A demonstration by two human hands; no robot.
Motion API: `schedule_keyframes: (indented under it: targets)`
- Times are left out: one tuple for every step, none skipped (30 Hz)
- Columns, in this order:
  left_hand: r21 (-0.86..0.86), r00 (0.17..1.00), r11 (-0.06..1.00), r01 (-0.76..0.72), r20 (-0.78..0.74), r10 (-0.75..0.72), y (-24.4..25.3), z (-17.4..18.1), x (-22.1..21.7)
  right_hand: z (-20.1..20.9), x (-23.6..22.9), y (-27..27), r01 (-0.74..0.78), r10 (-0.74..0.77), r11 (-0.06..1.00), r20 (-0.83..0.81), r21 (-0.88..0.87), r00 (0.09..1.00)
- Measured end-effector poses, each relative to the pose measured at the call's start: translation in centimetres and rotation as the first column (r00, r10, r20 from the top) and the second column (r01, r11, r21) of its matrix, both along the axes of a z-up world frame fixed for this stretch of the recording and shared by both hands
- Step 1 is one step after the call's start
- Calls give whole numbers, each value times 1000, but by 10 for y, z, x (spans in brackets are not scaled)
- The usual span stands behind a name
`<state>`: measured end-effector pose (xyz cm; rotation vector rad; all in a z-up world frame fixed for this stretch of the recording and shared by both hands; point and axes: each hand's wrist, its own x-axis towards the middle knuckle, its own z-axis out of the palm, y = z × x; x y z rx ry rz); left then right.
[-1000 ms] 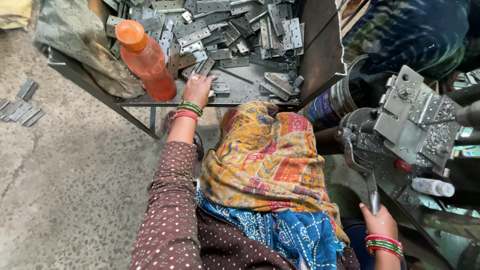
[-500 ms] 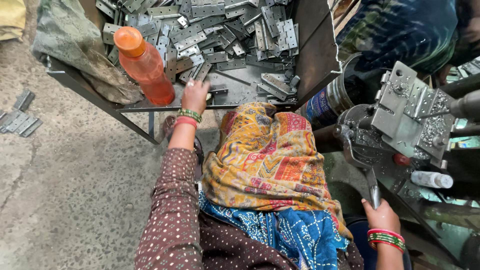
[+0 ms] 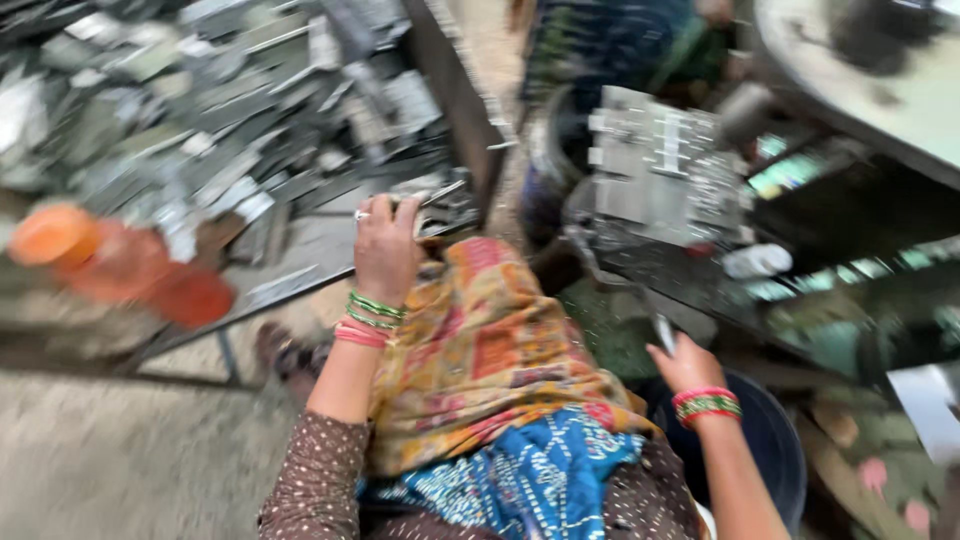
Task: The person sits on the floor and repeatedly picks metal brackets from a bin, places them into a manual punching machine, and operates the lever to process them. The person then removes the processed brackets and returns them to the bin, continuing this cycle.
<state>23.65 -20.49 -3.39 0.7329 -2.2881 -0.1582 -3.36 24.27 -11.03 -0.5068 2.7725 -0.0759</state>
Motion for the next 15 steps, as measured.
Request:
schedule_keyframes:
  targets:
    - [-42, 999, 999, 35, -37, -36, 14, 15, -23, 3, 4, 0, -3, 3, 999, -8, -34, 1000]
    - [-83, 995, 995, 56, -75, -62, 30, 28, -47, 7, 7, -1, -10, 10, 998, -2, -59, 1000]
    - [-123, 990, 990, 75, -113, -89, 48, 38, -71, 12, 11, -1, -17, 17, 996, 4, -84, 1000]
    - [-268, 995, 962, 45, -75, -68, 65, 46, -96, 16, 13, -3, -34, 35, 993, 10, -110, 999]
    - [-409, 998, 912, 19, -44, -41, 83, 50, -124, 20, 16, -4, -27, 28, 995, 17, -93, 999]
    - [-172, 984, 982, 78, -147, -104, 105, 54, -160, 21, 17, -8, -26, 28, 997, 27, -78, 999]
    - [69, 956, 985, 161, -259, -139, 122, 54, -184, 23, 18, -10, -26, 28, 998, 37, -63, 999]
    - [-126, 957, 949, 289, 44, -286, 136, 49, -192, 26, 22, -9, -32, 34, 996, 24, -77, 999]
    - [-269, 867, 851, 450, 361, -344, 151, 42, -195, 28, 25, -7, -39, 40, 995, 10, -92, 999]
    - [-222, 875, 859, 462, 272, -401, 161, 37, -200, 31, 24, -7, -50, 49, 993, -6, -105, 999]
    - [-175, 875, 861, 478, 178, -450, 169, 34, -206, 34, 21, -7, -46, 47, 994, 4, -97, 999]
    - [-128, 866, 857, 499, 87, -492, 172, 30, -207, 34, 20, -9, -41, 43, 995, 21, -93, 999]
    - [-104, 849, 843, 527, 103, -518, 172, 27, -208, 34, 19, -10, -36, 39, 995, 38, -89, 999]
    - [-72, 831, 830, 553, 120, -543, 170, 24, -207, 33, 20, -9, -36, 40, 994, 40, -104, 998]
    - [-40, 812, 816, 577, 137, -568, 168, 22, -207, 32, 22, -8, -35, 40, 992, 43, -119, 998]
